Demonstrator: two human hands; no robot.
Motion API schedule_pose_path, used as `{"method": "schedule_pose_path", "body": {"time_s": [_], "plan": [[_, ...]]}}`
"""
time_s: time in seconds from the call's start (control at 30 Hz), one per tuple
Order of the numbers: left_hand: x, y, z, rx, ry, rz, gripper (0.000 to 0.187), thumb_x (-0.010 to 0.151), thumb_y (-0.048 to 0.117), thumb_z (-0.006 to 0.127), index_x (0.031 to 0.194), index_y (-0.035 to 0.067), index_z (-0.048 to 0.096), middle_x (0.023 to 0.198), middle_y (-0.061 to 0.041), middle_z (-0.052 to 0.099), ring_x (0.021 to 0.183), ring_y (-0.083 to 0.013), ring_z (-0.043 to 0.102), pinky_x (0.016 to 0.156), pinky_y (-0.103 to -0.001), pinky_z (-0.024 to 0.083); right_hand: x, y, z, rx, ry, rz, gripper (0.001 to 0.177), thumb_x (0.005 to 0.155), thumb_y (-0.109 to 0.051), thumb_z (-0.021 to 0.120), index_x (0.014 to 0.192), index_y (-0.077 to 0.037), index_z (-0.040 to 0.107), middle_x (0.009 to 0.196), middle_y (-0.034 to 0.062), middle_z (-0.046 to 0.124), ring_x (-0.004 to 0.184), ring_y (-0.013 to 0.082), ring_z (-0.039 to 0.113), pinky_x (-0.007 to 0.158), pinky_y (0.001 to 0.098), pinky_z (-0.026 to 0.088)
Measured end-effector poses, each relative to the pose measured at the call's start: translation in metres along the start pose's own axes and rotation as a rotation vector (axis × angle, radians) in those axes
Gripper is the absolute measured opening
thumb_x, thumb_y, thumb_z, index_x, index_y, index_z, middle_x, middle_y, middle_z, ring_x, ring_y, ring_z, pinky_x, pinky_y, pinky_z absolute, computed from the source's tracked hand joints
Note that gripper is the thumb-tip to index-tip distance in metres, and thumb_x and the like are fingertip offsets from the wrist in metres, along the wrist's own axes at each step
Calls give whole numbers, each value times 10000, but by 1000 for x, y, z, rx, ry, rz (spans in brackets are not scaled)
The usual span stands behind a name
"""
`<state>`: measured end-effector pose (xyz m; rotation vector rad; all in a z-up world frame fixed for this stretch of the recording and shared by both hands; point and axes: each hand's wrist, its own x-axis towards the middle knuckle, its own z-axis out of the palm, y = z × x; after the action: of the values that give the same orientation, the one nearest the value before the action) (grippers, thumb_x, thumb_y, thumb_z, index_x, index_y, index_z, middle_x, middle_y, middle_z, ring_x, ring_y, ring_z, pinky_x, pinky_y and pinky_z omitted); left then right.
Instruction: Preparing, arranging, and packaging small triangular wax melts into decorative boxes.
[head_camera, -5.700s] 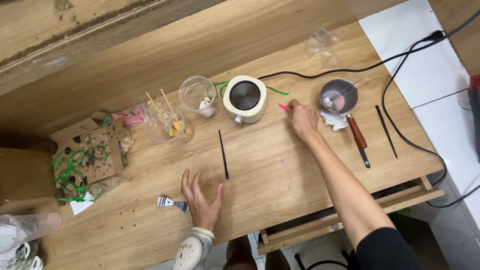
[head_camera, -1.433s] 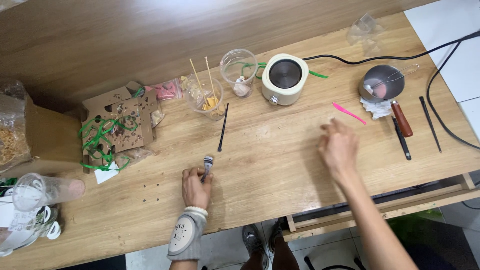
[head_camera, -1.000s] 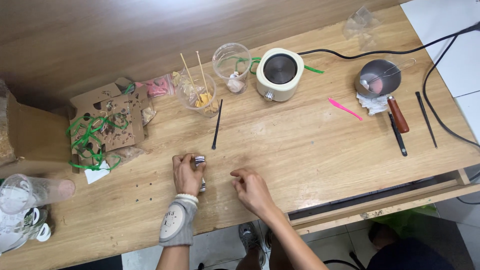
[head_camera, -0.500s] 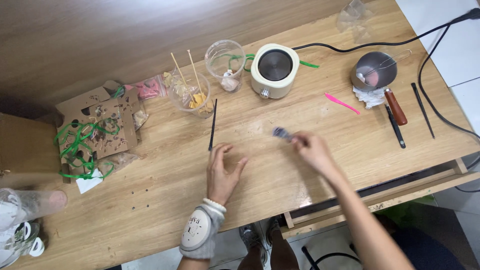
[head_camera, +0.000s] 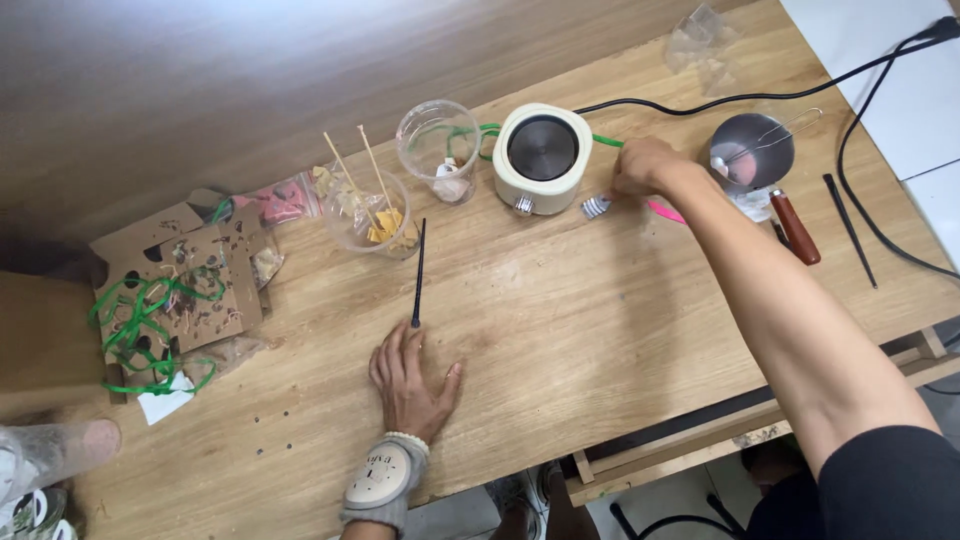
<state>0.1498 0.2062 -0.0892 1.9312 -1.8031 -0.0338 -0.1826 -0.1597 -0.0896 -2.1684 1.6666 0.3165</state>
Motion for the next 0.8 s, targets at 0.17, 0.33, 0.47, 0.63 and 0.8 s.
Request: {"method": "schedule_pose_path", "body": {"time_s": [0.17, 0.33, 0.47, 0.63, 0.8], "plan": [[0, -3, 3, 9, -31, -4, 748, 817, 462, 749, 1379, 36, 498, 1486, -218, 418, 1424, -385, 350, 1176, -600, 196, -3, -10, -16, -24, 8, 30, 392, 721, -346, 889, 981, -64, 812, 1047, 184, 769, 1003, 348, 731, 871, 440, 580], [4, -2, 5, -22, -14, -20, 746, 828, 475, 740, 1386, 44, 498, 1487, -202, 431, 1418, -369, 365, 1189, -589, 213, -31, -25, 3, 76, 16, -7, 384, 686, -332, 907, 941, -56, 829, 1004, 201, 776, 973, 347, 731, 879, 424, 573], [1, -6, 4, -8, -21, -22, 735, 829, 478, 738, 1382, 54, 505, 1495, -198, 428, 1433, -369, 355, 1182, -602, 204, -46, -27, 15, 150, 59, 7, 351, 681, -296, 903, 938, -65, 840, 986, 186, 786, 963, 329, 740, 887, 423, 573], [-2, -9, 8, 6, -55, -31, 729, 833, 481, 725, 1382, 56, 503, 1495, -203, 401, 1448, -365, 326, 1199, -611, 176, -65, -33, 29, 240, 96, 17, 353, 659, -257, 907, 951, -73, 833, 989, 196, 767, 955, 339, 730, 889, 423, 566], [-3, -6, 6, -1, -82, -57, 718, 850, 494, 728, 1380, 59, 515, 1506, -193, 404, 1462, -350, 325, 1221, -603, 165, -82, -47, 26, 273, 63, 126, 337, 666, -255, 916, 928, -60, 832, 982, 198, 778, 933, 338, 757, 872, 431, 588]]}}
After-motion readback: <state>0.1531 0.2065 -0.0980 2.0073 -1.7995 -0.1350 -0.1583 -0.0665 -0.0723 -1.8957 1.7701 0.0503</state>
